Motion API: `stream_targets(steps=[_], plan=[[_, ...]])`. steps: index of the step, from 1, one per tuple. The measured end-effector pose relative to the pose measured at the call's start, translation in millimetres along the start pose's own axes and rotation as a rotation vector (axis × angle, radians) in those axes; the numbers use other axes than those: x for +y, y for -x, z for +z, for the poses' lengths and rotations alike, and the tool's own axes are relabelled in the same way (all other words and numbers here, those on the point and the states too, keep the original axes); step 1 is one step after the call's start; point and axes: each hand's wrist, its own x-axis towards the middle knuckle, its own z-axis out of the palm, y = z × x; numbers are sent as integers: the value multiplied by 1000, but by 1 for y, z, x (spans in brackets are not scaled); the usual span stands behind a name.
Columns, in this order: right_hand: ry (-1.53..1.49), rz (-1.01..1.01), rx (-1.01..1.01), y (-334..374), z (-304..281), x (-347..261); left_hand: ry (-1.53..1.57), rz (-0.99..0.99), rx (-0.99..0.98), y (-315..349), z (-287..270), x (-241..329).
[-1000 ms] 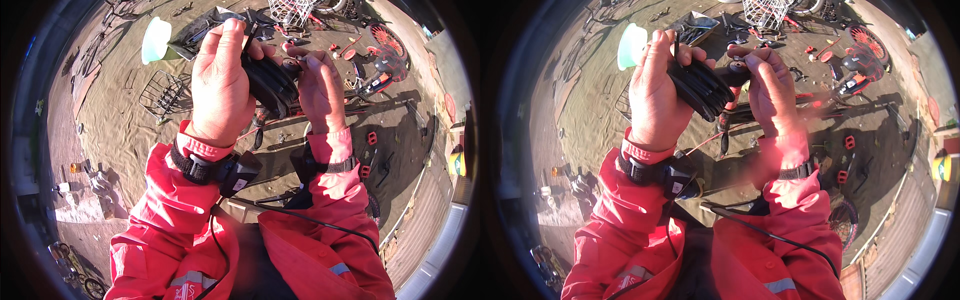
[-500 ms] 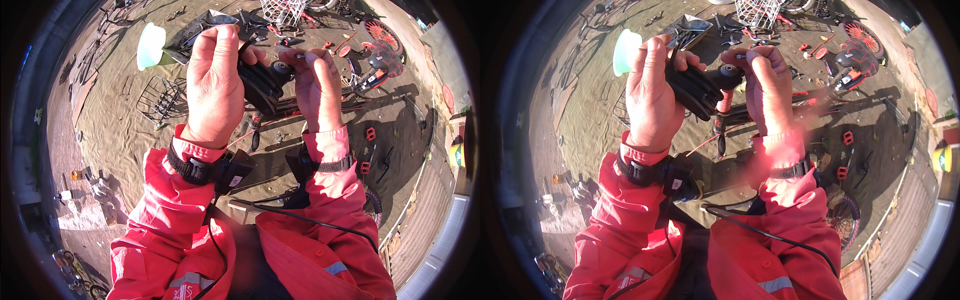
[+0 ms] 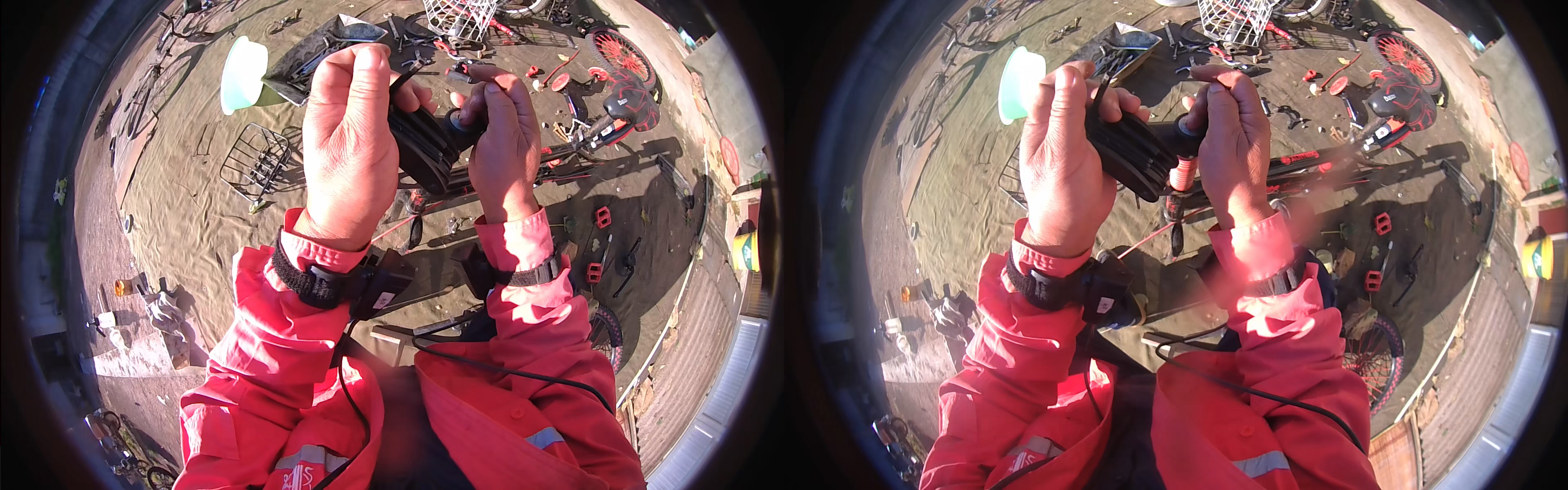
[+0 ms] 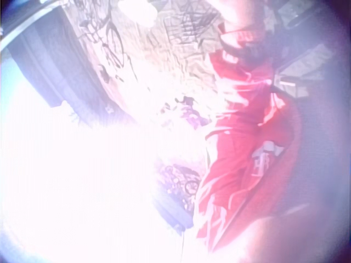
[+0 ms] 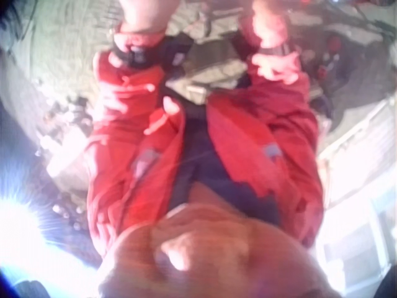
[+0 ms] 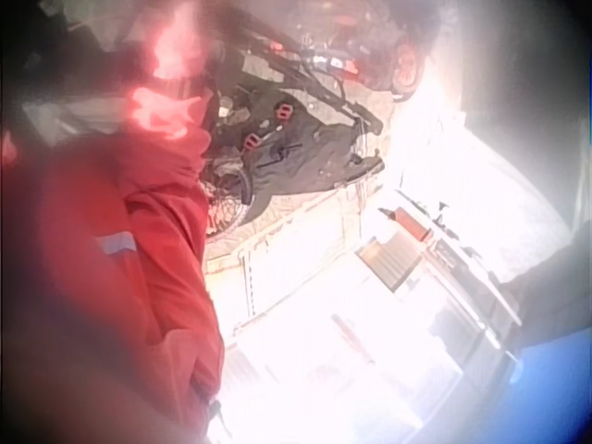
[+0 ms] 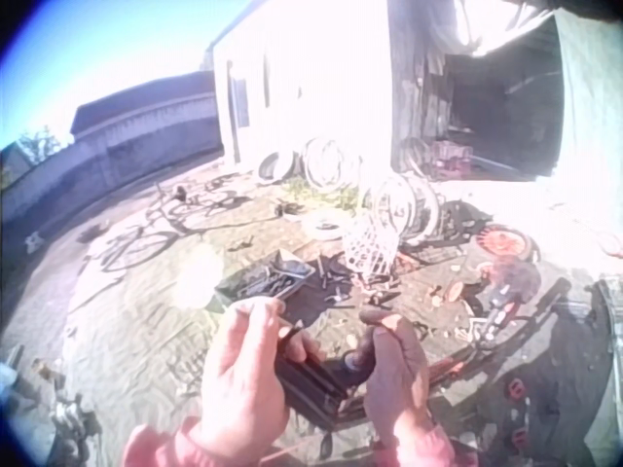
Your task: The person assembles a bicycle brake caliper by inserting a spring and attaching a cable housing, then fits the caliper onto the bicycle handlebar. The person handles the caliper, spring, cable housing, and handlebar, using hands to align and secure components.
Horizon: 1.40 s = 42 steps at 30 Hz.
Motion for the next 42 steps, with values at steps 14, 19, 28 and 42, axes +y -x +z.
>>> stream_targets(steps=[14, 19, 28, 42], plan=[[-19, 60, 8, -19, -5, 33, -406, -258, 112, 55, -105, -6], [-140, 134, -56, -21, -9, 30, -780, -491, -24, 78, -121, -37], [-153, 124, -41, -24, -8, 29, -887, -440, -128, 75, -102, -56], [-106, 160, 9, -25, -30, 27, -710, -482, -183, 67, -108, -59]])
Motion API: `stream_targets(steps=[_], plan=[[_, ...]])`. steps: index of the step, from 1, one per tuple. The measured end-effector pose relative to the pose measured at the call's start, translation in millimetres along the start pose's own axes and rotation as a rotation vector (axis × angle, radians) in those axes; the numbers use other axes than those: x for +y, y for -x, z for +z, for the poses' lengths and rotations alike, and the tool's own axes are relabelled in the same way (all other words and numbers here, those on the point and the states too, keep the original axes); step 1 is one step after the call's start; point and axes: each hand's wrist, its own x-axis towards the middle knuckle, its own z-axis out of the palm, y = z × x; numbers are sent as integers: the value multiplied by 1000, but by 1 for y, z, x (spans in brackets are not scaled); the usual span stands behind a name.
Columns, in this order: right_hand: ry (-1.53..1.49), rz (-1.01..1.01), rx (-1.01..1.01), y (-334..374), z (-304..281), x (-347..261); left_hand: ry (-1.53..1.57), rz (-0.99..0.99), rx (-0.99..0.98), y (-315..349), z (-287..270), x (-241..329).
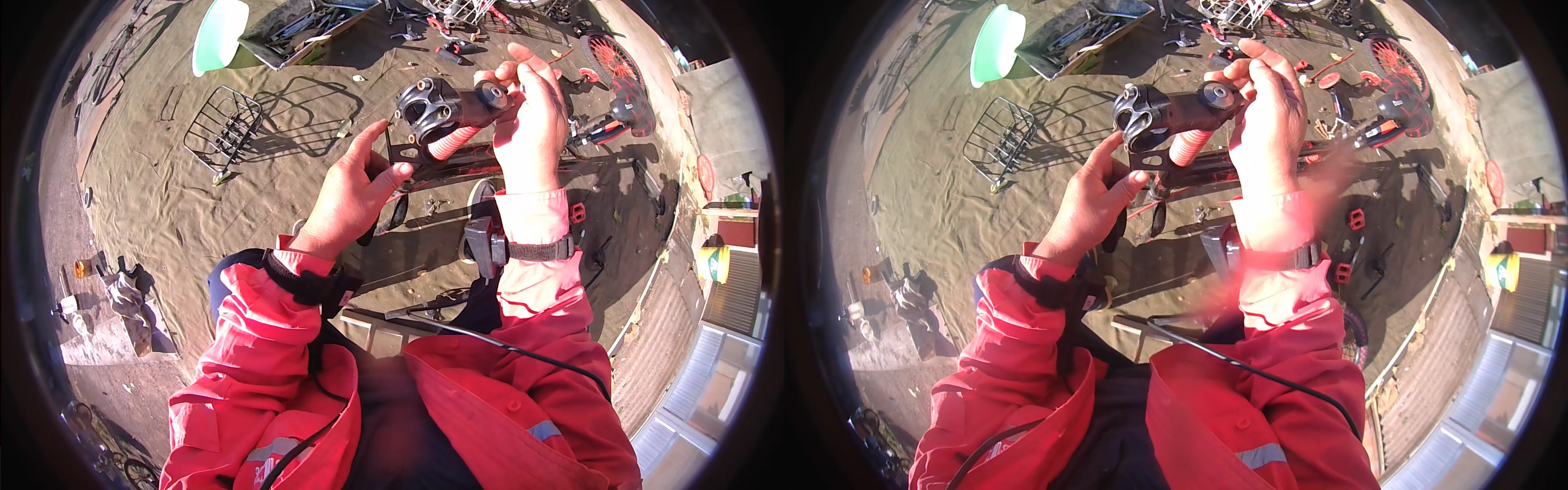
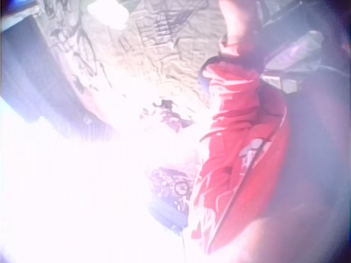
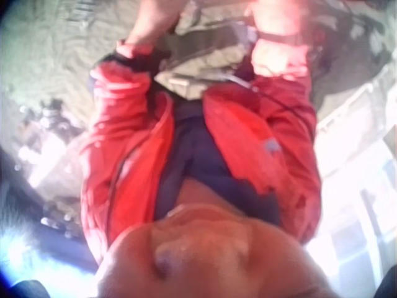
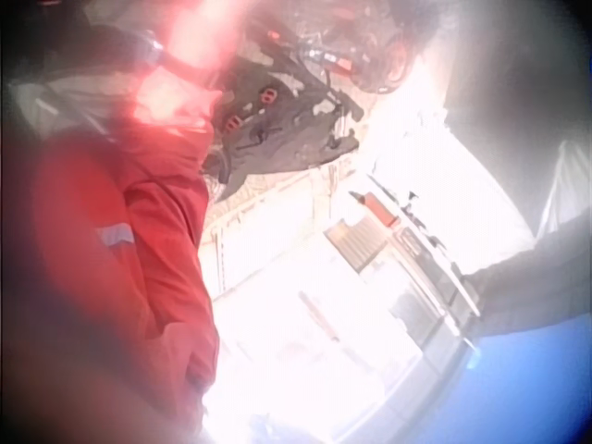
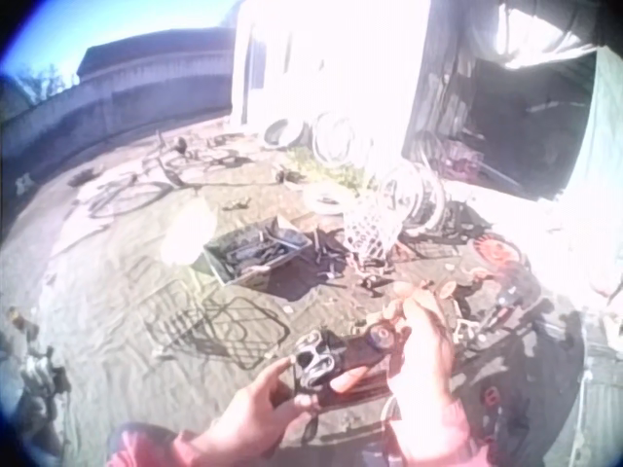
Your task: The person assembles a bicycle brake caliper by inserting a spring and attaching a cable housing, then fits the caliper onto the bicycle handlebar. The person handles the caliper, spring, cable housing, and handlebar, using hands to align and secure components.
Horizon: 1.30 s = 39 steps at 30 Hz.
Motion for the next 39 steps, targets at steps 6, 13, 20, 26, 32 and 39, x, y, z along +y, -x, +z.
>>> stream_targets(steps=[6, 13, 20, 26, 32, 39], plan=[[36, 232, 107, 12, -51, 1, 20, -22, -39, -7, -3, -6], [404, 847, -206, 79, -99, 22, 5, 28, 8, -12, -2, -10], [733, 1227, -623, 130, -99, 69, -8, 32, -4, -12, -2, -4], [335, 1333, -583, 164, -49, 123, -20, 30, -10, -13, -5, -4], [116, 1025, -276, 180, 17, 157, -103, 114, 9, -11, -6, -5], [214, 1083, -397, 167, 47, 162, -104, 126, 31, -15, -8, -7]])
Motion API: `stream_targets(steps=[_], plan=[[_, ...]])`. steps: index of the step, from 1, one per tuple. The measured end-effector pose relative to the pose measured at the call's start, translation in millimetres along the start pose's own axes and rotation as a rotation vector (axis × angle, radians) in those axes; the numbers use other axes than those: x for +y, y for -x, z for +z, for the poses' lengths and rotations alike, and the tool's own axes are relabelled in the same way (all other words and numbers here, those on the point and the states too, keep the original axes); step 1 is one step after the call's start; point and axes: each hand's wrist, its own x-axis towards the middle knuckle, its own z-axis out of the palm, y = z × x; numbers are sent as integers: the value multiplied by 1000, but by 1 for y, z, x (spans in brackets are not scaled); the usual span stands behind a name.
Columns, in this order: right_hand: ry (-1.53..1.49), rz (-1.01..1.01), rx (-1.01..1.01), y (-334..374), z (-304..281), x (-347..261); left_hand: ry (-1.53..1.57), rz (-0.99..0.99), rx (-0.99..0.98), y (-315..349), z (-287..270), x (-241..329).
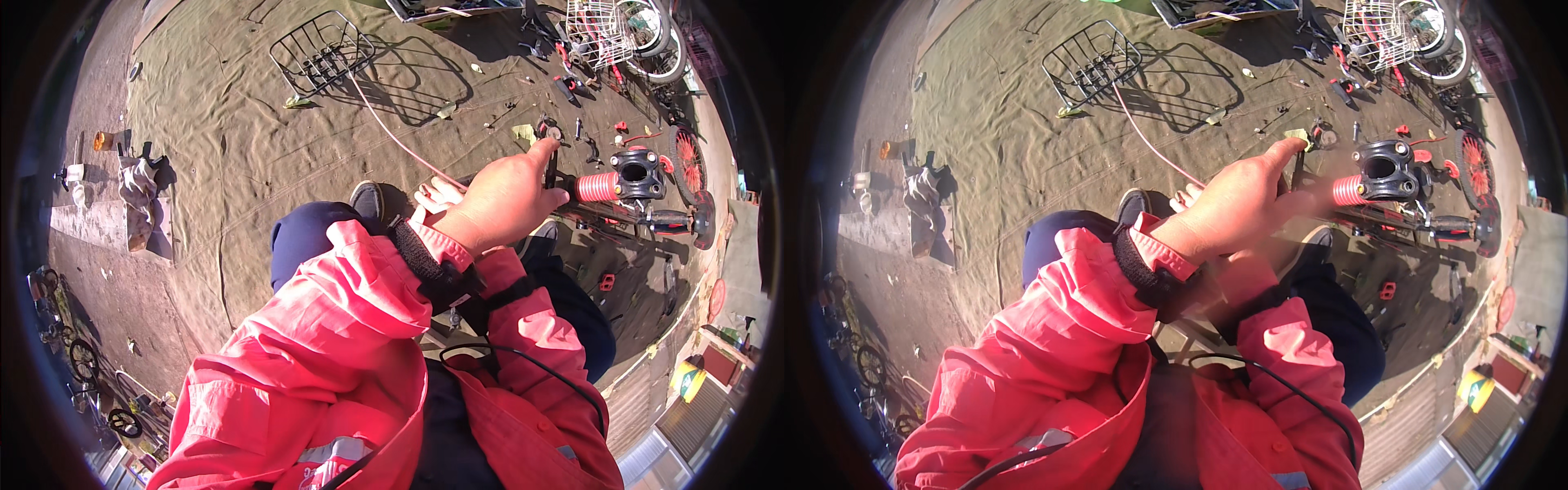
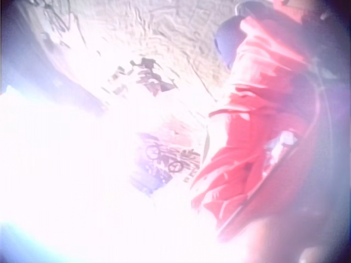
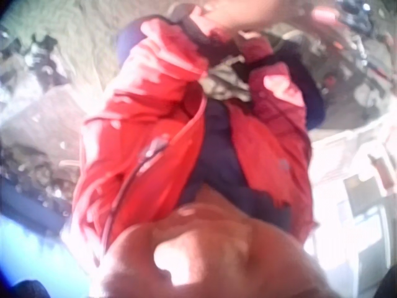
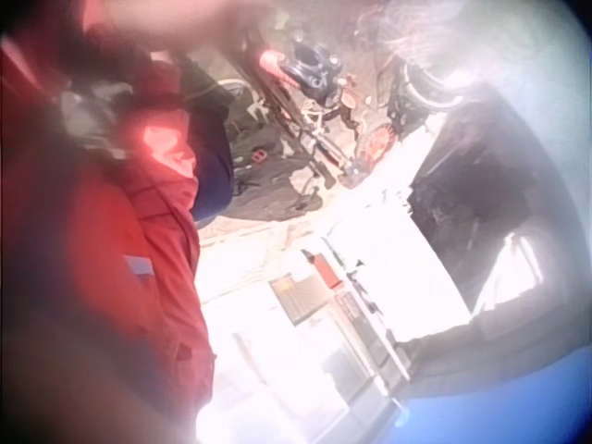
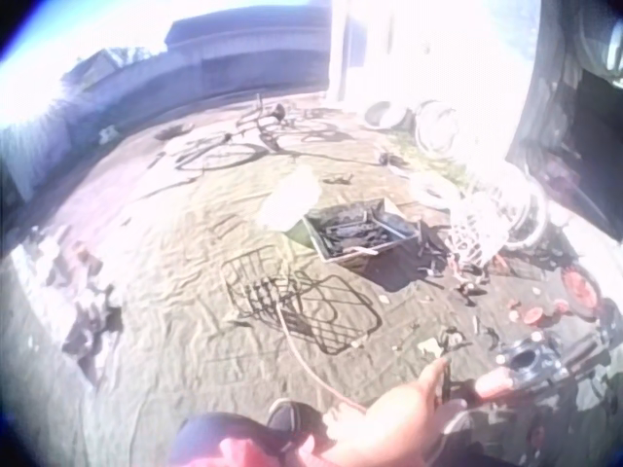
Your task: The person assembles a bicycle brake caliper by inserting a spring and attaching a cable housing, then fits the caliper onto the bicycle handlebar. The person handles the caliper, spring, cable housing, and handlebar, using hands to align and secure components.
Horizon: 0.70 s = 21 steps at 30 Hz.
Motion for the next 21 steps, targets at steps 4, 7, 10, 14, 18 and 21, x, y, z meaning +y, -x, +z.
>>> stream_targets(steps=[4, 7, 10, 14, 18, 21], plan=[[105, 30, -41, 0, 6, -7, 32, -43, -6, -1, 3, 1], [218, 55, -91, 4, 10, -19, 25, -47, -2, 0, 2, 2], [396, 78, -159, 14, 7, -38, 37, -47, -17, 0, 1, 3], [732, 94, -255, 41, -19, -75, 4, -47, -31, 2, 0, 3], [770, -31, -173, 96, -67, -117, 1, -55, -50, 0, -2, 4], [752, -206, 106, 134, -97, -138, 31, -72, -59, 0, -3, 5]])
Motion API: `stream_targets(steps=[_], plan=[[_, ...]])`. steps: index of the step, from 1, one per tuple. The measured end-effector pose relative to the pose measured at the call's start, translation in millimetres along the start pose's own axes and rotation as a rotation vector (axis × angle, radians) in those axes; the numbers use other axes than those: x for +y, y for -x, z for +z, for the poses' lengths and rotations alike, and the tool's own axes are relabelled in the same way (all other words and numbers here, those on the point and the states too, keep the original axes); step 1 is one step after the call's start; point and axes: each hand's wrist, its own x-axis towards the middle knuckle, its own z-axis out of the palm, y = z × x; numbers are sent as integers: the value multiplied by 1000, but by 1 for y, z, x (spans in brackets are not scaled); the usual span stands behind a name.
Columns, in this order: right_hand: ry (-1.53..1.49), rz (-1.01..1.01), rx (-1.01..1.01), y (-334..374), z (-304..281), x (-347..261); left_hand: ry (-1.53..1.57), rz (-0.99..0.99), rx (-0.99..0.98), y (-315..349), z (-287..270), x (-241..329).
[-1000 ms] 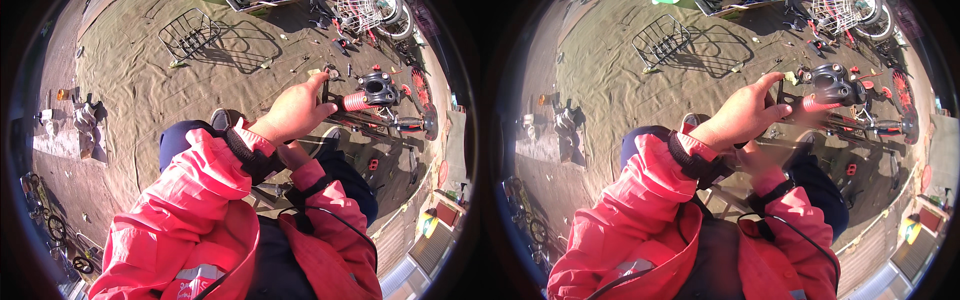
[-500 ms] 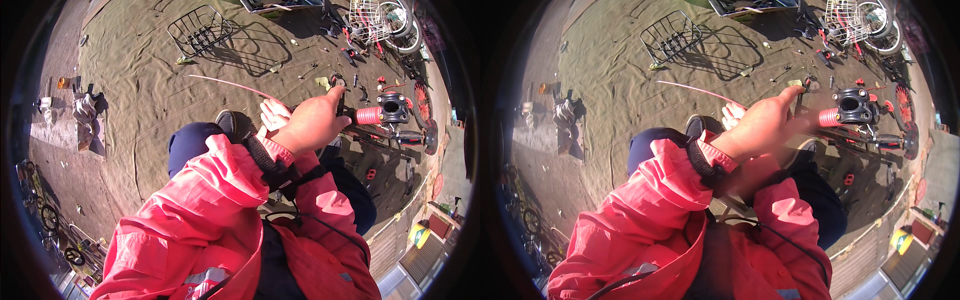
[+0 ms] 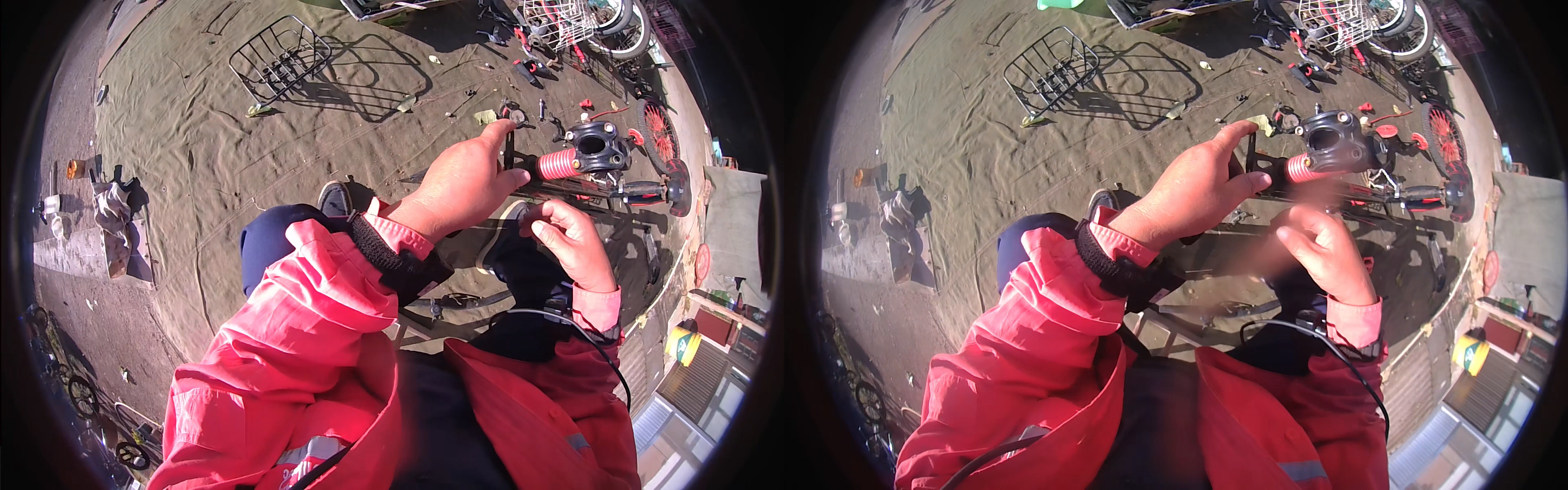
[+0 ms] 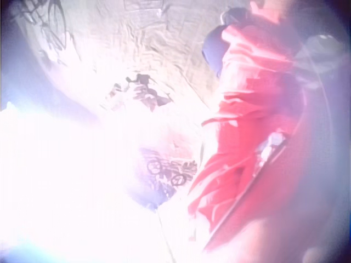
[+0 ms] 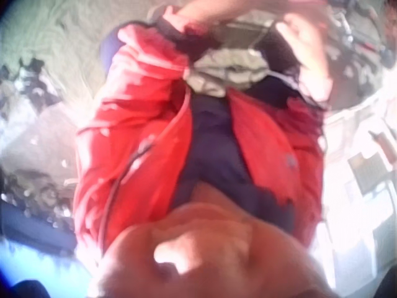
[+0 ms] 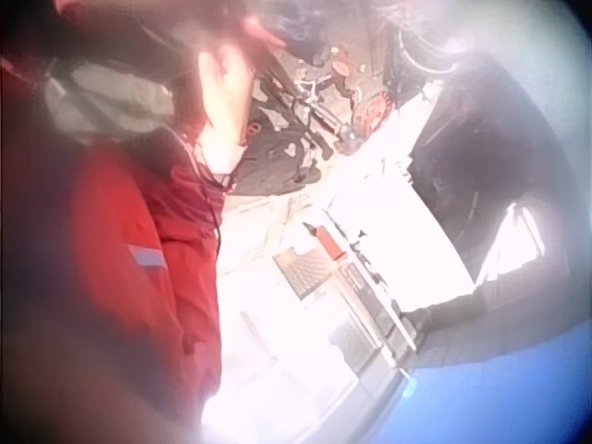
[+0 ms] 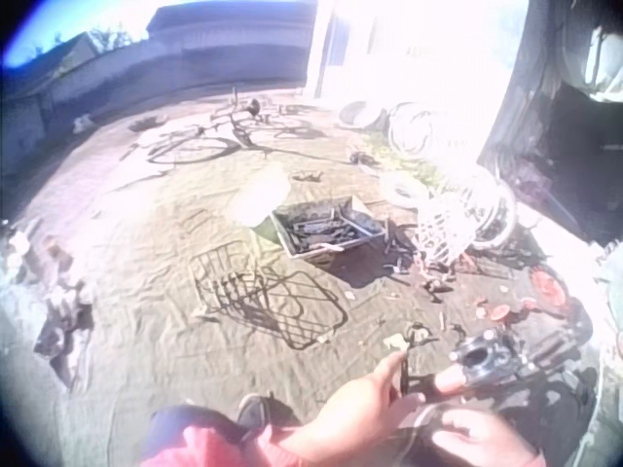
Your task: The person assembles a bicycle brake caliper by inserting a spring and attaching a cable housing, then fits the caliper onto the bicycle handlebar. The person handles the caliper, spring, cable housing, and handlebar, using hands to align and secure components.
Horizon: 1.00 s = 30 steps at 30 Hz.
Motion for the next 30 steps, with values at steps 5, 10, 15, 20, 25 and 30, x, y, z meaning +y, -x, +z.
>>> stream_targets(steps=[5, 10, 15, 20, 25, 30], plan=[[-199, -347, 562, 3, -8, 11, 18, -61, -44, -1, -3, 3], [-814, -483, 506, -40, -14, 29, 39, -93, -33, -4, -2, 3], [-1191, -570, 224, -76, -15, 51, 44, -94, -31, -3, -2, 4], [-1012, -381, 218, -84, -9, 62, 51, -79, -16, -1, -3, 5], [-473, -358, 189, -64, -9, 56, 79, -75, -17, -1, -2, 6], [-287, -361, 211, -64, -5, 52, 64, -87, -38, -1, -3, 5]])
